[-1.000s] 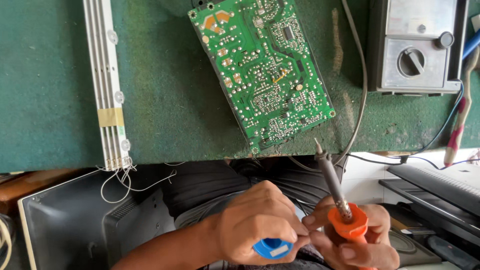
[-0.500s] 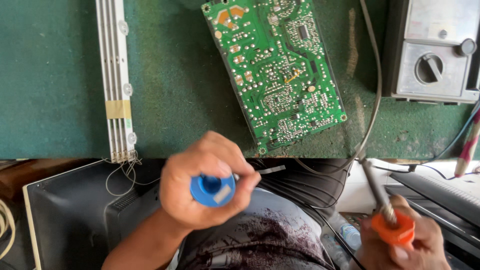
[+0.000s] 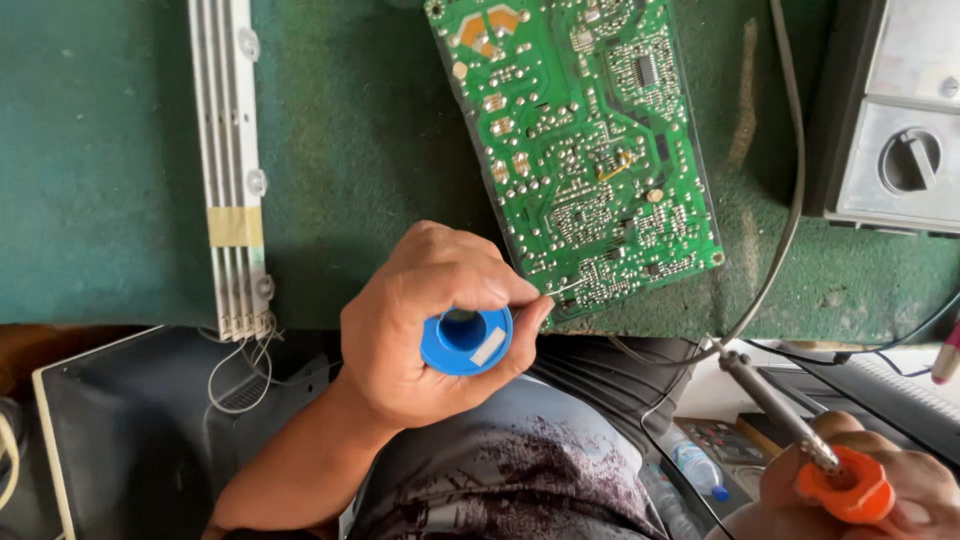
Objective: The person is soldering a green circuit board while sitting. They use a soldering iron in their right hand and a spool of solder wire in their left hand to apply solder to various points on the board.
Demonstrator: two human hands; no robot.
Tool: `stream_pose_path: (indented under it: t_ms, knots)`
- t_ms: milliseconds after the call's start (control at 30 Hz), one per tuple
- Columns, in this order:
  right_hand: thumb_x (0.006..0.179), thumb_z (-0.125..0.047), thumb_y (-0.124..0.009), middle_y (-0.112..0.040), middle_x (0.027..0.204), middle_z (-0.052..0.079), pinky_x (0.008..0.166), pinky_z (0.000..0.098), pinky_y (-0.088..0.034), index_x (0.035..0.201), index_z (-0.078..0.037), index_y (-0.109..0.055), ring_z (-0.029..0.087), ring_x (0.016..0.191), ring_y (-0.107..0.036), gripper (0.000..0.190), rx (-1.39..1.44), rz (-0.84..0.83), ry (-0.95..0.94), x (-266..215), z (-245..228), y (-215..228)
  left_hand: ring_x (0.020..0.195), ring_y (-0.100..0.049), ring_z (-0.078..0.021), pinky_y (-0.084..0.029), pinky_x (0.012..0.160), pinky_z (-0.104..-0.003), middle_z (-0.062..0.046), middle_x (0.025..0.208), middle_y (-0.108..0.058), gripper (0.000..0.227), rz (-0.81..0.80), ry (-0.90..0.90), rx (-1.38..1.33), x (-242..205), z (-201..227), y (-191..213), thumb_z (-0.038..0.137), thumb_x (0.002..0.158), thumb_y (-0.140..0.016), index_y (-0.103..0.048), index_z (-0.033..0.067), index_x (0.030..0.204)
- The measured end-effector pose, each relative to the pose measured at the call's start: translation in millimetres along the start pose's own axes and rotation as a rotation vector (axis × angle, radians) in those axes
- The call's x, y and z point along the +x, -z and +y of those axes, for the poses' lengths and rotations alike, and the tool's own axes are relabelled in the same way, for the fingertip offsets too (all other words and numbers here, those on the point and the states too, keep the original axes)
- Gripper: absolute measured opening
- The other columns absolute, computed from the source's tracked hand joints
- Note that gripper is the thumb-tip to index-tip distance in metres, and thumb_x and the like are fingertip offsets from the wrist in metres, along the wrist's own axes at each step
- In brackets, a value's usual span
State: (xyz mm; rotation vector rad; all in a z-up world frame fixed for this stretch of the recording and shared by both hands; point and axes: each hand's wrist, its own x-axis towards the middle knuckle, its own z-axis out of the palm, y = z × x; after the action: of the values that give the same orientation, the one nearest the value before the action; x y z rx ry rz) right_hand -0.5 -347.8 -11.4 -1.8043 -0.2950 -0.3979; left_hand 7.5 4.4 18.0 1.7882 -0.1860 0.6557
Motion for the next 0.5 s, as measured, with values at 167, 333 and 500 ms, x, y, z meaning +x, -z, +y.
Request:
stream_pose_path:
  t_ms: [167,333,500]
  knots:
    - [0.098,-0.004,-0.033,-0.014,0.070,-0.005,0.063,0.0304,-0.015,0.082,-0.019,-0.014,0.011,0.062,-0.014,0.029,-0.164,-0.128,-0.132,34,-38,-33,0.092,-0.078,-0.0261,-0.061,0.095,-0.043,-0.005,0.106,-0.075,0.048,-0.026,0.016,0.036,-1,-3,2,-0.001,0.097,-0.086,-0.047,0.0123,0.121]
    - [0.126,-0.018,-0.046,-0.047,0.119,-0.027,0.115,0.0199,-0.033,0.122,-0.032,-0.046,-0.009,0.103,-0.034,0.015,0.361,0.285,-0.246,-14,-4,-24,0.090,-0.077,-0.0259,-0.060,0.094,-0.040,-0.007,0.101,-0.076,0.048,-0.004,0.078,0.008,2,-1,2,0.000,0.096,-0.085,-0.046,0.0129,0.120]
    - [0.116,-0.061,-0.057,-0.041,0.113,0.005,0.082,0.0322,-0.034,0.116,-0.014,-0.038,0.012,0.082,-0.041,0.050,0.131,0.259,-0.068,21,4,-59,0.090,-0.075,-0.0261,-0.061,0.093,-0.039,-0.007,0.100,-0.076,0.048,-0.011,0.119,0.019,5,0,3,0.000,0.095,-0.085,-0.045,0.0129,0.120]
